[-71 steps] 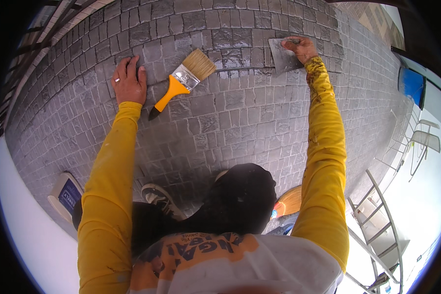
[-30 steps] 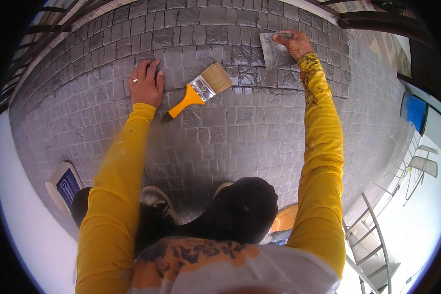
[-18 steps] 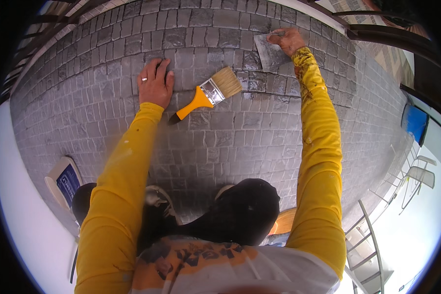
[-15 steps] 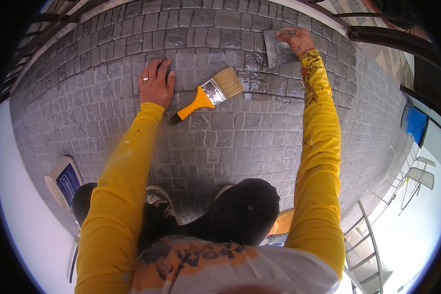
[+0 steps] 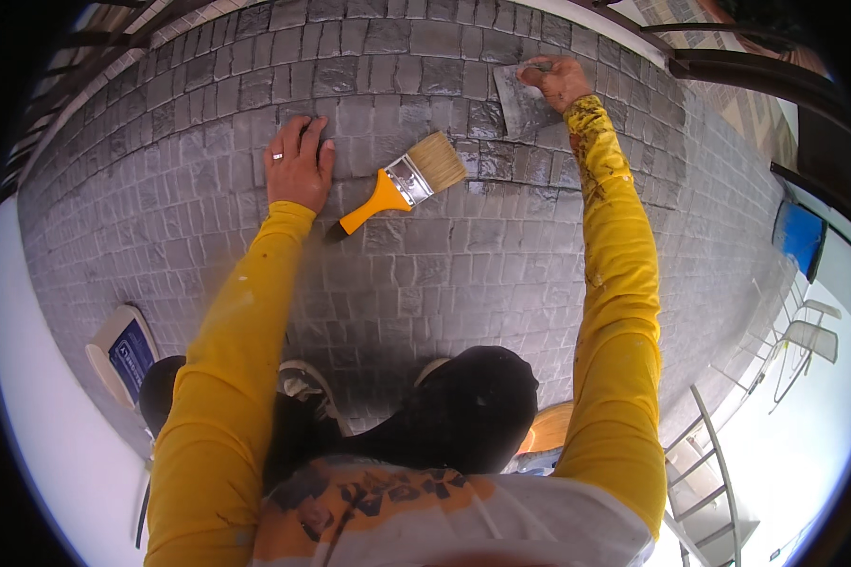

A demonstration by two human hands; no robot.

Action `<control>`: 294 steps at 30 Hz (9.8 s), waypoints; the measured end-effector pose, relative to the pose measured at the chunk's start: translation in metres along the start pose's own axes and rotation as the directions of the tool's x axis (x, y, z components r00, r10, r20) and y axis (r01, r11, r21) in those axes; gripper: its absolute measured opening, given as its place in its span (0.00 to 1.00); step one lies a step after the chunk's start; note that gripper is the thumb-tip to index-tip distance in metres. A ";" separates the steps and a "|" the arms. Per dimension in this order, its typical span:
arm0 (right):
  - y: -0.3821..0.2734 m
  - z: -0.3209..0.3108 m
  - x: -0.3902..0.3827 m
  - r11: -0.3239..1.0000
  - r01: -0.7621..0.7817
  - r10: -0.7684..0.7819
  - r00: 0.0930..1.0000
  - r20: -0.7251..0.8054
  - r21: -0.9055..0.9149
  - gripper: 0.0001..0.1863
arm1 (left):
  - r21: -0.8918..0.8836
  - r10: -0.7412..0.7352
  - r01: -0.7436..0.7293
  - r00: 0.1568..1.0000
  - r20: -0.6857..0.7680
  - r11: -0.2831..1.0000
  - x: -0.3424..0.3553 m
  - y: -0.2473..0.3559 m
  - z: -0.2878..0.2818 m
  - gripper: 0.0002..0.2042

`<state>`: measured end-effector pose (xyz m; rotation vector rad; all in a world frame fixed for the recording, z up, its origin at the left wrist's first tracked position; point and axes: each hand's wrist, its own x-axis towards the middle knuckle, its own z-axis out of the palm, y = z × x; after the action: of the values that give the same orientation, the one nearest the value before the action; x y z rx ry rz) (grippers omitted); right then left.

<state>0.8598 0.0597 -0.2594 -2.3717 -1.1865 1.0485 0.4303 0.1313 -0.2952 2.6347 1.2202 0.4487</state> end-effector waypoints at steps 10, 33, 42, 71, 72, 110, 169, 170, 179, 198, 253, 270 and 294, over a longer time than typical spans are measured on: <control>0.005 -0.009 0.000 1.000 0.013 -0.014 0.998 -0.068 -0.016 0.25 | 0.013 -0.001 0.001 1.000 0.008 1.000 0.000 -0.001 0.001 0.18; 0.004 0.007 0.003 0.998 0.046 -0.050 0.993 -0.107 -0.037 0.25 | 0.007 -0.006 0.006 1.000 0.004 1.000 0.000 0.001 -0.001 0.17; -0.056 0.002 -0.016 0.919 0.201 -0.222 0.975 -0.026 -0.338 0.20 | 0.004 0.004 -0.004 1.000 -0.007 1.000 0.001 0.000 0.001 0.17; -0.066 0.017 -0.102 0.655 0.243 -0.150 0.970 0.192 -0.715 0.18 | -0.031 0.029 -0.031 0.998 -0.062 0.999 -0.005 -0.004 0.001 0.18; -0.067 0.012 -0.103 0.699 0.224 -0.130 0.974 0.187 -0.679 0.18 | -0.030 0.026 -0.028 0.998 -0.055 0.999 -0.005 -0.005 0.001 0.18; -0.035 0.074 -0.143 0.539 0.360 -0.456 0.885 0.095 -0.762 0.16 | -0.056 -0.011 0.010 1.000 -0.017 0.998 -0.002 -0.003 -0.008 0.18; -0.004 -0.004 -0.541 0.876 -0.482 0.307 0.528 -0.792 0.018 0.22 | -0.066 -0.681 0.719 0.680 0.273 0.692 -0.022 0.039 -0.063 0.33; -0.027 -0.034 -0.542 0.904 -0.409 0.323 0.465 -0.824 0.124 0.20 | -0.166 -0.725 0.746 0.665 0.176 0.645 -0.007 0.054 -0.073 0.31; -0.168 -0.044 -0.522 -0.418 0.367 -0.446 0.714 -0.540 0.831 0.16 | -0.769 0.872 0.544 0.487 -0.038 -0.337 -0.011 0.335 -0.249 0.28; -0.146 -0.036 -0.505 -0.538 0.283 -0.400 0.744 -0.536 0.794 0.16 | -0.964 0.616 0.192 0.787 0.038 -0.186 -0.046 0.334 -0.303 0.12; -0.179 -0.025 -0.523 -0.235 0.317 -0.231 0.900 -0.370 0.919 0.13 | -0.944 0.387 -0.268 0.904 -0.179 0.190 -0.046 0.330 -0.297 0.27; -0.207 -0.021 -0.526 -0.122 0.467 0.133 0.882 -0.452 0.876 0.12 | -0.890 0.371 -0.372 0.891 -0.262 0.264 -0.048 0.332 -0.293 0.22; -0.143 -0.045 -0.542 -0.385 0.614 -0.074 0.723 -0.687 0.689 0.18 | -0.261 0.510 -0.503 0.459 0.727 0.824 -0.161 0.156 -0.032 0.54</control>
<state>0.5952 -0.2731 0.1093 -0.5212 -0.3774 0.6499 0.4305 -0.0900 -0.2475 2.6218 0.1223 -0.6067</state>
